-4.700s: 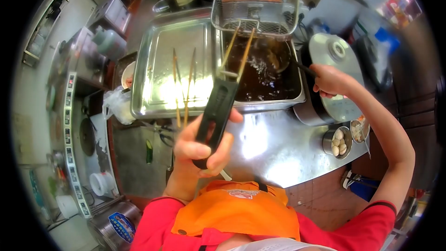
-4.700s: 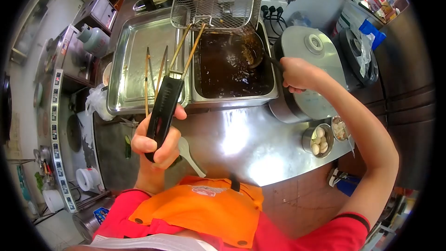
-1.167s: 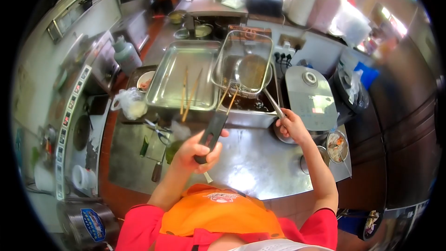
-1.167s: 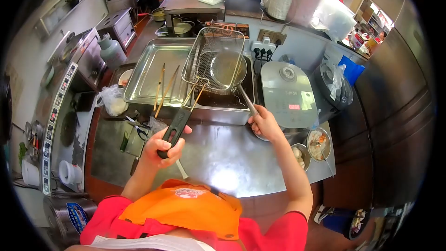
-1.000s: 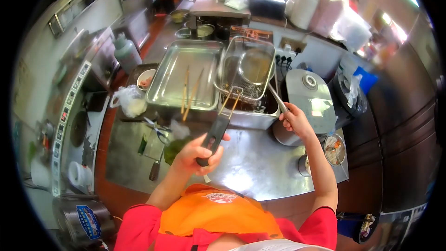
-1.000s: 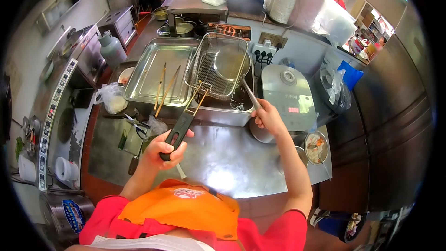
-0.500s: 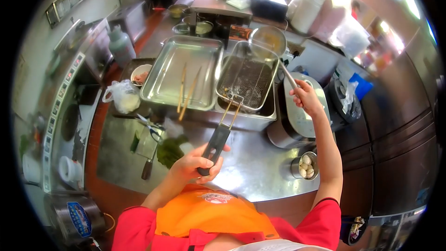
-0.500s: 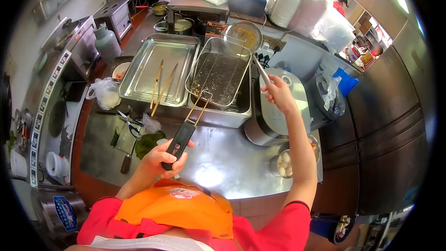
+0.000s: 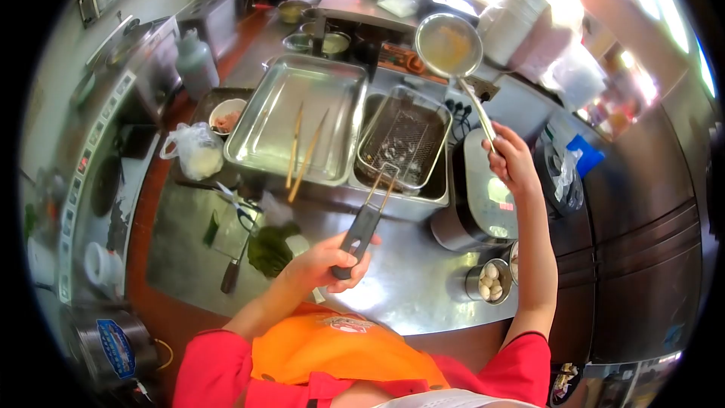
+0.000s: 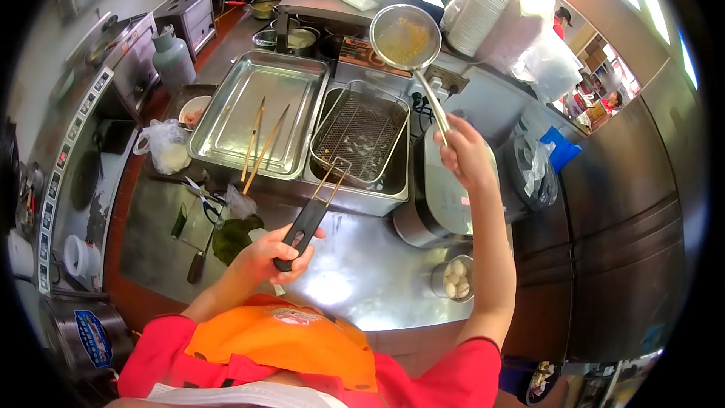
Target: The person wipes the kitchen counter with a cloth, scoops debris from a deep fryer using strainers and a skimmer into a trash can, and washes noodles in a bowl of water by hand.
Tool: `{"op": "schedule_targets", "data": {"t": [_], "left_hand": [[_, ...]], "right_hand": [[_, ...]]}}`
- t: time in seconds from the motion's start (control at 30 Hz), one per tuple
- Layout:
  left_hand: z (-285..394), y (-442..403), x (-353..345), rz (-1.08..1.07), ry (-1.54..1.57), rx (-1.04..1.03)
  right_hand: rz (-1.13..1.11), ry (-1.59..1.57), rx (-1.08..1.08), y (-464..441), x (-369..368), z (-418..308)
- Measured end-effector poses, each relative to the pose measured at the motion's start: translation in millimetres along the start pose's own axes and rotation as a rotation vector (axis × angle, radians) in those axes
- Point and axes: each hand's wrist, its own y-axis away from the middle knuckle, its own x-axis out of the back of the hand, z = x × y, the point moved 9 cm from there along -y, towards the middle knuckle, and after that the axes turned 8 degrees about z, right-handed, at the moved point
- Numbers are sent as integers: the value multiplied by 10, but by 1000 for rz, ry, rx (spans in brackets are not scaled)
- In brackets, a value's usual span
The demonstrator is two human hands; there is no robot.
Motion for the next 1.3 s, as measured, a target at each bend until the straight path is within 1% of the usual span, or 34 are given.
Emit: {"op": "schedule_targets", "data": {"t": [0.17, 0.23, 0.33, 0.43, 0.57, 0.77, 0.87, 0.97, 1.07, 1.17, 1.2, 1.3], "left_hand": [[2, -213, 13, -45, 60, 2], [14, -298, -37, -69, 81, -9], [47, -411, -76, -86, 93, -37], [0, -487, -76, 0, 8, -48], [-39, -512, -108, -21, -3, -51], [-81, -563, -94, -36, -19, -49], [-55, -579, -89, -44, -10, -54], [19, -575, -125, -44, 29, -66], [114, -604, -178, -30, 72, -84], [251, -705, -227, 0, 124, -117], [304, -747, -254, 10, 133, -132], [445, -920, -300, -7, 176, -146]], "right_hand": [[-11, -19, -150, 593, -82, 421], [-48, -108, -253, 768, -203, 642], [-65, -187, -311, 859, -290, 932], [-24, -272, -371, 932, -348, 995], [-4, -347, -438, 984, -400, 996], [-24, -350, -448, 1016, -465, 1121], [-90, -402, -525, 1011, -451, 1202], [-127, -544, -455, 1079, -516, 1107], [-148, -661, -316, 1180, -527, 916], [18, -619, -156, 1192, -242, 984], [92, -650, -146, 1212, -145, 1042], [196, -707, -159, 1338, 84, 1307]]}}
